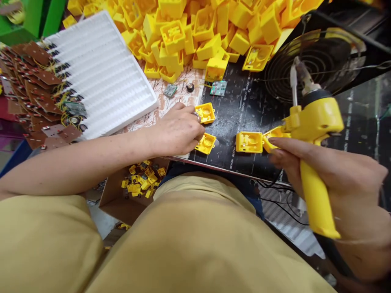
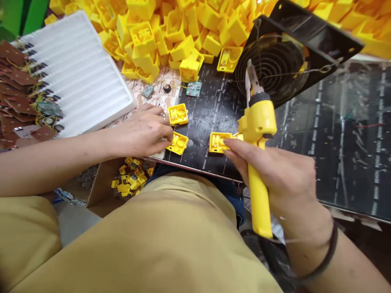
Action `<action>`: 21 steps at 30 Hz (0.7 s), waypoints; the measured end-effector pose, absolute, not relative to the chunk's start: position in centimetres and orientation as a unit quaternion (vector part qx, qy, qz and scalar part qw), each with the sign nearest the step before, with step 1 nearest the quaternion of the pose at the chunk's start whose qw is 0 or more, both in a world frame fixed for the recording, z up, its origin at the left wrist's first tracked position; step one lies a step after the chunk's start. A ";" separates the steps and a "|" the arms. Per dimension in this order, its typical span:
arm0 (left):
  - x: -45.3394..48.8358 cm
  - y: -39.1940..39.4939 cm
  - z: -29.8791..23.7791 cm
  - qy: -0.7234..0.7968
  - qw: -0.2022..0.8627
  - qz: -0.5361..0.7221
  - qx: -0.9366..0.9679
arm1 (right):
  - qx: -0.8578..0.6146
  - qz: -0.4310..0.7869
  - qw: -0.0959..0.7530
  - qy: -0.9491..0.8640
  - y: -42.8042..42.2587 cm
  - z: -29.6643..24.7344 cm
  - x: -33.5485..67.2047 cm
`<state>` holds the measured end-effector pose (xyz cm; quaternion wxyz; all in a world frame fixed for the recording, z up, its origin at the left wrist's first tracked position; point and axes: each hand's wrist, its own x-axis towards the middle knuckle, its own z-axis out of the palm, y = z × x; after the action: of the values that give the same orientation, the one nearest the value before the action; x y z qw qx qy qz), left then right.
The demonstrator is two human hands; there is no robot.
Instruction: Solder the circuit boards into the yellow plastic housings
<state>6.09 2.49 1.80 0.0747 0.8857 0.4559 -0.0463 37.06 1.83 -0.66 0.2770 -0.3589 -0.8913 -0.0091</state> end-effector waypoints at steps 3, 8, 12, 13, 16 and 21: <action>6.4 2.3 1.7 0.432 0.038 0.013 0.901 | -0.308 -0.063 0.294 -0.903 4.2 -1.9 37.2; 6.3 2.2 0.7 0.336 0.084 -0.008 0.938 | -0.229 0.026 0.264 -0.937 5.6 -3.4 36.7; 4.6 5.1 1.9 0.385 0.147 -0.023 0.911 | -0.240 0.046 0.280 -0.928 5.4 -4.4 35.0; 4.4 6.4 2.0 0.432 0.131 0.007 0.892 | -0.251 0.045 0.289 -0.923 5.3 -4.7 34.5; 5.0 10.7 0.3 0.561 0.051 0.087 0.822 | -0.268 0.039 0.302 -0.914 5.0 -5.3 32.8; 6.7 14.4 -3.0 0.576 0.017 0.048 0.816 | -0.279 0.065 0.316 -0.904 4.9 -4.7 32.2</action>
<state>6.69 14.41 -3.00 0.0167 0.8160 0.5757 0.0480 32.20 4.87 -4.72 0.3161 -0.2794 -0.9043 0.0647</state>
